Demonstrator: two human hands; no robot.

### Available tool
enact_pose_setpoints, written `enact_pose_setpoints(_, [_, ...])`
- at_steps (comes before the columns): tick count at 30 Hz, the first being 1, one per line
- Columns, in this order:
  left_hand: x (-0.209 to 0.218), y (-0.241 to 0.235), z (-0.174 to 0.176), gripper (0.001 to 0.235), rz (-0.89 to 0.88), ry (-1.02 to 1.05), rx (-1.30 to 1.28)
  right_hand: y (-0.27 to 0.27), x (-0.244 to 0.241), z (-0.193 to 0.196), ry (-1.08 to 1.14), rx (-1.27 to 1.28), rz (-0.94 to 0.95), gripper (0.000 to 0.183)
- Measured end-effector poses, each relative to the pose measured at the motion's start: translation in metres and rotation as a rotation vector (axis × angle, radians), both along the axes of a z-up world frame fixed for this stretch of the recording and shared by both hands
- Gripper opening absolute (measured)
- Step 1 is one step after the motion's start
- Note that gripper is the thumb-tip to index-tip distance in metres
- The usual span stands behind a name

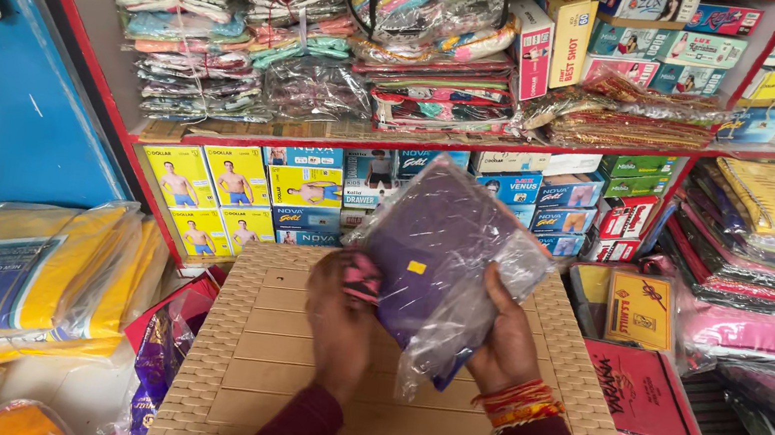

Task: The person unpacks several packaged garments from plastic bags, unfolds them, and folds them neatly on a woven mat. The items include a pink patterned scarf, an orange garment, a purple garment, and a pink cloth. The person handles each item one at a time, unfolding and refolding them before placing them aside.

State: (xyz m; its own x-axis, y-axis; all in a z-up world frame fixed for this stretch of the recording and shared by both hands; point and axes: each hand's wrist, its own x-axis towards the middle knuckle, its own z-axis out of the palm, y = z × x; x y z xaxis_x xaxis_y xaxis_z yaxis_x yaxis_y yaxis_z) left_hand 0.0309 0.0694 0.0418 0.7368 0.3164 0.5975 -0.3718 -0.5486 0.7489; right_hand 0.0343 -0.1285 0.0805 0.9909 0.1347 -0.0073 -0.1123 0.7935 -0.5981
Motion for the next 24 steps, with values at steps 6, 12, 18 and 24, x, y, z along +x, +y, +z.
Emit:
enact_pose_setpoints(6, [0.001,0.019,0.021,0.038,-0.124,0.093,-0.801,-0.036,0.003,0.000,-0.062,-0.013,-0.137,0.032])
enact_pose_setpoints(12, [-0.042,-0.002,0.089,0.043,-0.226,0.240,-0.549,-0.068,-0.007,0.006,-0.118,-0.035,-0.299,0.032])
enact_pose_setpoints(18, [-0.076,-0.063,0.103,0.087,-0.594,0.066,0.187,-0.091,-0.016,0.010,-0.184,-0.068,-0.456,0.032])
enact_pose_setpoints(24, [-0.085,-0.146,0.089,0.110,-0.572,-0.111,0.844,-0.121,-0.024,0.015,-0.098,-0.050,-0.534,0.041])
